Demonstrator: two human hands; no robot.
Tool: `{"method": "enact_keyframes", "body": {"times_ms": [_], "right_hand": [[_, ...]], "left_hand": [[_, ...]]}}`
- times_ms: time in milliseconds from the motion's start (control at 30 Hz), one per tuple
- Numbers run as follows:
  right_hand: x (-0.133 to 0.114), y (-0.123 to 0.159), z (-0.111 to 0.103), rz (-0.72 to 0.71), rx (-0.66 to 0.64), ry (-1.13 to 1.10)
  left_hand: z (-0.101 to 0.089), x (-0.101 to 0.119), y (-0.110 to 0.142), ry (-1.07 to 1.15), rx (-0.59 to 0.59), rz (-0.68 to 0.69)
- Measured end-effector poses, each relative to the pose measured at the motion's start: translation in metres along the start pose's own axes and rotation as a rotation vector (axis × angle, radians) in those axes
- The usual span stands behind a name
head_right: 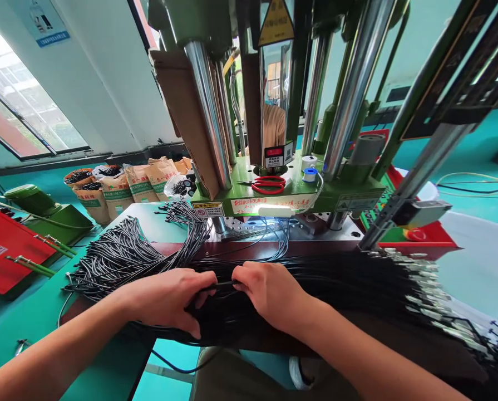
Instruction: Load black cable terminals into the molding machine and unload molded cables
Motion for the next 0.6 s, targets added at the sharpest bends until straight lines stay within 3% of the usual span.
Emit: {"method": "enact_keyframes", "body": {"times_ms": [233,400,600], "right_hand": [[0.001,0.007,0.002,-0.050,-0.235,0.048],[-0.001,0.006,0.010,-0.024,-0.244,0.135],[-0.007,0.004,0.008,0.033,-0.249,0.141]], "left_hand": [[0.018,0.008,-0.008,-0.230,0.009,-0.033],[0.018,0.005,-0.005,-0.271,0.037,-0.038],[0.012,0.001,-0.005,-0.085,-0.002,0.010]]}}
Point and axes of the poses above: each hand's wrist, its own y-axis away from the middle knuckle, its own z-axis out of the palm, x = y × z, the point moved 1 cm from there along -y, towards the middle knuckle, and after that the axes turned 15 degrees about -x, right-handed, at the moved point
